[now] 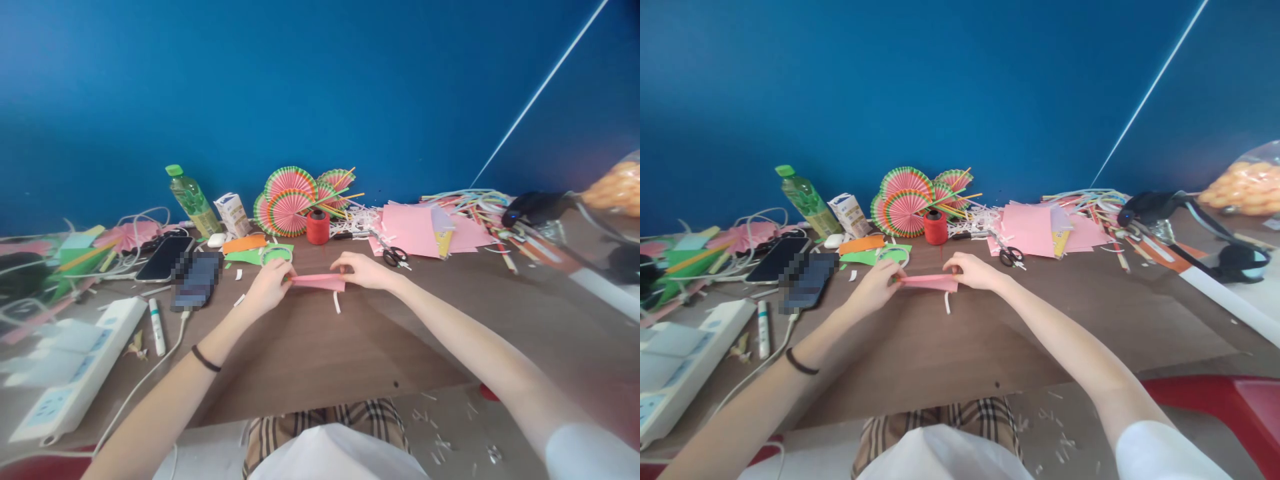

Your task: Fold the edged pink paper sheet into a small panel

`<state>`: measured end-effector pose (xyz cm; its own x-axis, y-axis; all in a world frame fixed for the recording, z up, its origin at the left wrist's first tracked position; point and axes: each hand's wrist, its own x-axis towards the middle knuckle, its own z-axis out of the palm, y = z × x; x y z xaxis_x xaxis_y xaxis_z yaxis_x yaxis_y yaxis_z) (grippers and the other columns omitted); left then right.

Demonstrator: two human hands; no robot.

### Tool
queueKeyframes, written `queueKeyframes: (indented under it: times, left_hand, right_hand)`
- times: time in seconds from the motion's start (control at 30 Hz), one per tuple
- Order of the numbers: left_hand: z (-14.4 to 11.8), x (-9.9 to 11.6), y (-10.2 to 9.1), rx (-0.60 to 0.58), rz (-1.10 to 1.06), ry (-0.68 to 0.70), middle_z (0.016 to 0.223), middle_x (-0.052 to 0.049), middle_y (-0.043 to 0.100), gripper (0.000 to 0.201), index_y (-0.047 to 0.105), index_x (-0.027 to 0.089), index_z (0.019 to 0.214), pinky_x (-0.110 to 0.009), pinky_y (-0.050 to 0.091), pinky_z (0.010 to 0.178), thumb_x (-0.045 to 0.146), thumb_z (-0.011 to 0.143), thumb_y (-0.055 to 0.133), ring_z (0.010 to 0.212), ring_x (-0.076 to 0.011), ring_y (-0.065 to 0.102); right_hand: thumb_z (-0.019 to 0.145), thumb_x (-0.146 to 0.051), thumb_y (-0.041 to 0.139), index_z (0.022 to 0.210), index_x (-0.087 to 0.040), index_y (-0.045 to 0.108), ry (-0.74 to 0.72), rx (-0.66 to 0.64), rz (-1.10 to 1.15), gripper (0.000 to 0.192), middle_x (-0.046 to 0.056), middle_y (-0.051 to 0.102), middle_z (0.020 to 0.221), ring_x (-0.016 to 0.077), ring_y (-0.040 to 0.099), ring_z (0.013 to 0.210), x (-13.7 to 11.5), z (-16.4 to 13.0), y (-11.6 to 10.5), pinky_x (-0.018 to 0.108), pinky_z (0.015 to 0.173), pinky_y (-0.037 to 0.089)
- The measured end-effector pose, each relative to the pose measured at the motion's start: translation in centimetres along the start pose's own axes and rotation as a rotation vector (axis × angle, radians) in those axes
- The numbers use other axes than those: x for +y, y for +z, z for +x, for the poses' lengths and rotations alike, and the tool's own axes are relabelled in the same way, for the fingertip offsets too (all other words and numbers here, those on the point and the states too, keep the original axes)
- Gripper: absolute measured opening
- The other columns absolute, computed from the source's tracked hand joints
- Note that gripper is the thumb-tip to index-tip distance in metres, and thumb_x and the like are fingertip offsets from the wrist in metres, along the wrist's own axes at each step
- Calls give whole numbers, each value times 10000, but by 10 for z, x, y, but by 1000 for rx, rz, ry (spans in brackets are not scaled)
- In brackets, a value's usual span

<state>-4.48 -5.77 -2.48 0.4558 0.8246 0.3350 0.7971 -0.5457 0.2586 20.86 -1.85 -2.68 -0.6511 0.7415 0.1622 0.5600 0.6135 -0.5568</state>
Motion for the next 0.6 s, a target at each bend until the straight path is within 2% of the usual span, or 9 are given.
queueKeyframes:
  times: [0.1,0.17,0.27,0.4,0.5,0.6]
  left_hand:
    - [-3,2,-2,145,207,79,824,-65,540,113,538,169,784,-328,405,731,120,805,439,822,-197,493]
    - [-8,2,3,159,345,108,817,-79,543,144,537,169,787,-340,391,712,129,831,406,800,-207,488]
    - [-18,1,16,58,402,136,813,-76,549,154,529,173,786,-329,388,679,139,848,393,768,-203,487]
    - [-27,1,27,-77,233,98,878,-50,564,78,523,177,864,-300,416,720,241,835,488,812,-184,500]
    - [-29,3,27,-95,200,67,897,-50,572,129,532,171,877,-307,422,749,285,836,490,829,-186,503]
    - [-29,7,27,-72,233,29,913,-60,583,134,550,165,893,-319,419,759,230,845,442,846,-193,510]
  right_hand:
    - [826,-142,460,818,-144,607,-136,194,-222,148,71,514,871,160,491,801,-8,-3,0,279,732,383]
    - [851,-138,407,834,-140,596,-192,291,-402,190,93,523,890,186,463,824,-9,-8,6,306,736,356]
    - [847,-119,397,812,-141,588,-223,206,-565,195,96,545,867,194,443,783,-5,-15,21,314,695,328]
    - [818,-93,444,787,-149,583,-144,95,-470,153,72,552,831,179,460,779,6,-20,34,281,690,345]
    - [815,-99,469,794,-149,596,-119,72,-349,138,66,554,838,172,477,814,10,-19,32,264,736,366]
    - [819,-109,474,802,-141,613,-136,44,-323,144,70,555,838,172,482,816,10,-18,27,266,752,375]
